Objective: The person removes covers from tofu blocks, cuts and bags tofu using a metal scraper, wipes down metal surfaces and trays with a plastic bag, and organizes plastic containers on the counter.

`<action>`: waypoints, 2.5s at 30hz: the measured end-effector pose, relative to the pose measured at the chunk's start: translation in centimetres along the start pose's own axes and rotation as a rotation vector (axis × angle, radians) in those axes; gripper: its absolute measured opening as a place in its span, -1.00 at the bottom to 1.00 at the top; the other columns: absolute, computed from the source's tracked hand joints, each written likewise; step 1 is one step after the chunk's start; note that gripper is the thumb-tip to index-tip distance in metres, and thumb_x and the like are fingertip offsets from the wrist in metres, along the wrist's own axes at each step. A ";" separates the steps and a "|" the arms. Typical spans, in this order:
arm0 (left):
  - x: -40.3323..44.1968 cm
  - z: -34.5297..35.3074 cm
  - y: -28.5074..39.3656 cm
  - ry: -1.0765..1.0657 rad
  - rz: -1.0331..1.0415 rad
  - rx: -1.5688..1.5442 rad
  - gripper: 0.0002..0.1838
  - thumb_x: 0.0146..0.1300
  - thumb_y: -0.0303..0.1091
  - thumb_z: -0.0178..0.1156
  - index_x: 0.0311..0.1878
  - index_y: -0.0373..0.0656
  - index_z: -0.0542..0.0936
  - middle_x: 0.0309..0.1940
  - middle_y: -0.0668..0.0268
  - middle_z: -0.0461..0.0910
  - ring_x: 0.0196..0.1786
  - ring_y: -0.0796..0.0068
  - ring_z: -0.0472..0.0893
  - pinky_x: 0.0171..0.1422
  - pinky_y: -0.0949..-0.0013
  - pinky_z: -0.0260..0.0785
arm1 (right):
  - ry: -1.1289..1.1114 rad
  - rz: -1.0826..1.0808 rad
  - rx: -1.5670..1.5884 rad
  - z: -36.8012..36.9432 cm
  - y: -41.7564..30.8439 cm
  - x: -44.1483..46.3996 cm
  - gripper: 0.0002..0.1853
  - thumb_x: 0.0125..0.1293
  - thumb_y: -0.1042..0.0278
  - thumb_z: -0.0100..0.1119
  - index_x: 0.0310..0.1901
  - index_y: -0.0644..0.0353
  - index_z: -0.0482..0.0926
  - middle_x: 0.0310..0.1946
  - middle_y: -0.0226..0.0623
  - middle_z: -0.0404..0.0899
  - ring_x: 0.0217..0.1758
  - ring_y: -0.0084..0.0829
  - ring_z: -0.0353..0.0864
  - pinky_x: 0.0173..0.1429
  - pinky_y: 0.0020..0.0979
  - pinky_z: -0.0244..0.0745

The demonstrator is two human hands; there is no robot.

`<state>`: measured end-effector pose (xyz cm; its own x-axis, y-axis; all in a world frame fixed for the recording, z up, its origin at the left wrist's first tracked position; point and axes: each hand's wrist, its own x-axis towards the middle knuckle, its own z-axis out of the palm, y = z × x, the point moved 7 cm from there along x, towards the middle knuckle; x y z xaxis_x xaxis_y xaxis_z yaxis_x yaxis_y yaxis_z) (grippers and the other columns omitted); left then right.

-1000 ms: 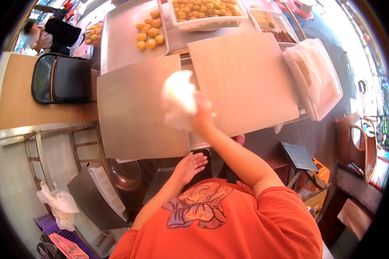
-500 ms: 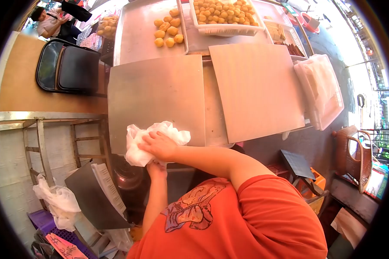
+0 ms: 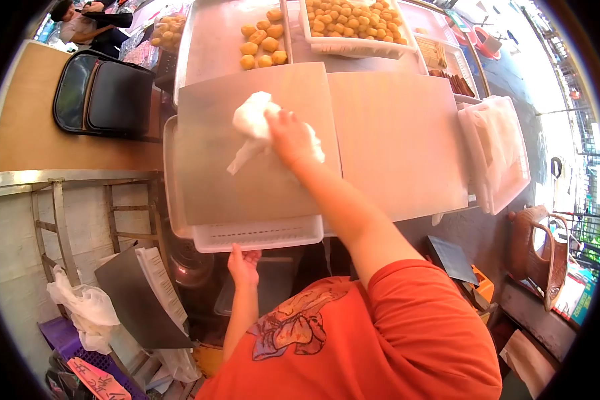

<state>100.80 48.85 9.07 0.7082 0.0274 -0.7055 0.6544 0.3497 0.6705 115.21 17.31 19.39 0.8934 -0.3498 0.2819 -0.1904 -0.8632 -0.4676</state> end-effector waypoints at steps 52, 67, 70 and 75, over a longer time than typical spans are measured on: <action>-5.9 -6.7 -0.4 0.130 0.038 -0.151 -0.72 0.25 -0.33 0.13 -0.02 -0.16 0.37 -0.12 0.28 0.52 -0.06 0.41 0.52 -0.10 0.30 0.45 | -0.258 -0.287 0.426 -2.1 -11.7 -5.0 -0.80 0.06 0.42 -0.03 -0.24 0.15 0.46 -0.41 -0.17 0.42 -0.32 -0.16 0.39 -0.20 -0.17 0.26; -5.5 -7.2 -0.6 0.148 0.112 -0.255 -0.68 0.20 -0.43 0.16 0.01 -0.23 0.38 -0.09 0.23 0.50 -0.12 0.39 0.55 -0.08 0.32 0.46 | -0.183 -0.316 -0.098 11.1 -10.0 7.8 -0.56 0.14 0.45 -0.07 0.12 0.01 0.37 -0.08 -0.13 0.41 -0.05 -0.11 0.41 -0.02 -0.17 0.38; -5.7 -6.0 0.9 0.164 0.192 -0.277 -0.69 0.20 -0.43 0.16 -0.01 -0.23 0.38 -0.11 0.25 0.50 -0.12 0.41 0.54 -0.11 0.36 0.46 | -0.070 -0.270 0.198 8.4 -14.3 7.6 -0.59 0.17 0.44 -0.10 0.10 0.09 0.38 -0.07 -0.10 0.40 -0.07 -0.05 0.42 -0.06 -0.16 0.38; -5.0 -6.4 0.2 0.182 0.183 -0.266 -0.66 0.18 -0.40 0.19 0.00 -0.22 0.38 -0.10 0.28 0.49 -0.12 0.47 0.52 -0.15 0.38 0.42 | -0.544 -1.007 0.599 9.0 -28.4 -11.9 -0.66 0.13 0.37 -0.01 0.00 0.04 0.42 -0.32 -0.21 0.36 -0.21 -0.21 0.39 -0.13 -0.22 0.35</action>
<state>95.77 54.75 11.27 0.7331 0.2696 -0.6244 0.4121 0.5543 0.7231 113.66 49.26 21.76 0.6126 0.6705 0.4185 0.7446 -0.3120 -0.5901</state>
